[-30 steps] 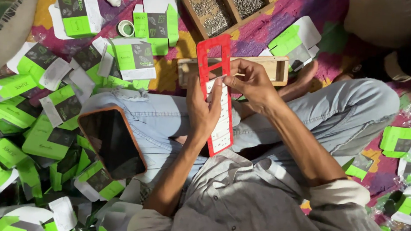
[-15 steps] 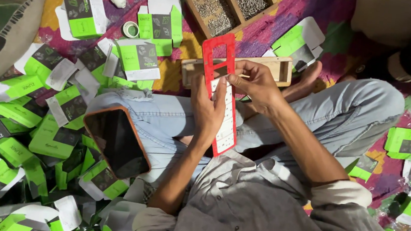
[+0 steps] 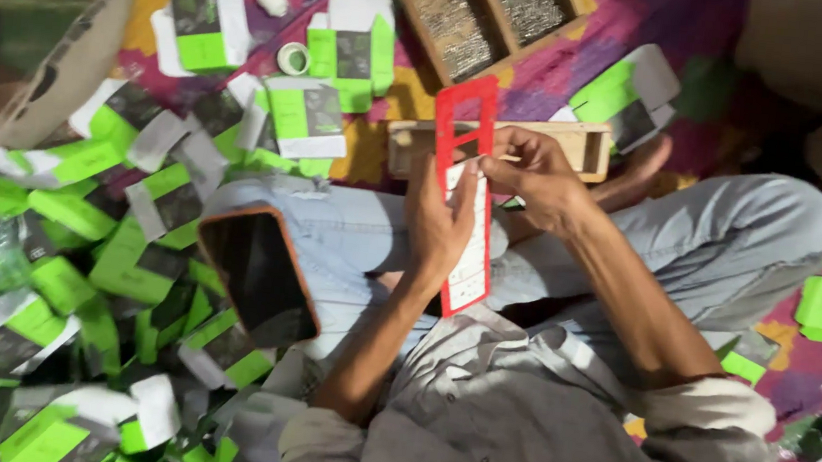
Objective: The person sits on the floor and assembles small metal pins into a red plastic strip containing multiple white electrical socket modules. They repeatedly pick pins from a wooden box and insert them into the modules, occasionally flipping the strip to check alignment.
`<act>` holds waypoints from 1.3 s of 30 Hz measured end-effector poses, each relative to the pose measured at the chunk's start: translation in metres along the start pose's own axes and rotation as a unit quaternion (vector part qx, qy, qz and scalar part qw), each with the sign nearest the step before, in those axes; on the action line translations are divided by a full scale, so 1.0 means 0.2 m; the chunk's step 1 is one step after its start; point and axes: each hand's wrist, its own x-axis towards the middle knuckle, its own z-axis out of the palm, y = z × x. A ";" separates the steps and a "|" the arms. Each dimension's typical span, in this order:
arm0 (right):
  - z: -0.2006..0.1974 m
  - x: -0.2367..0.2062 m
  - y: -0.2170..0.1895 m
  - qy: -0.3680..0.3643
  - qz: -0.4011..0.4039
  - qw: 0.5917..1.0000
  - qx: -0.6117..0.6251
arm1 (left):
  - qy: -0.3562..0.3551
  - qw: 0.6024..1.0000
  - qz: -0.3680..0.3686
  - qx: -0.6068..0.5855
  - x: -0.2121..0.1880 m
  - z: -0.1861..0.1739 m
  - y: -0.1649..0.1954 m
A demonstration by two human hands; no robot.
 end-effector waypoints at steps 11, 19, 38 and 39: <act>0.00 0.03 -0.01 -0.009 0.010 1.000 -0.001 | -0.008 0.999 0.001 -0.032 0.01 0.00 -0.02; 0.04 0.03 -0.02 0.011 0.011 1.000 -0.011 | 0.005 0.999 -0.012 -0.039 0.03 0.00 -0.05; 0.23 -0.11 -0.13 0.049 -0.326 0.707 -0.625 | 0.012 0.997 -0.037 -0.064 0.04 -0.02 -0.10; 0.22 -0.11 -0.14 0.045 -0.338 0.686 -0.643 | 0.013 0.997 -0.031 -0.064 0.04 -0.02 -0.10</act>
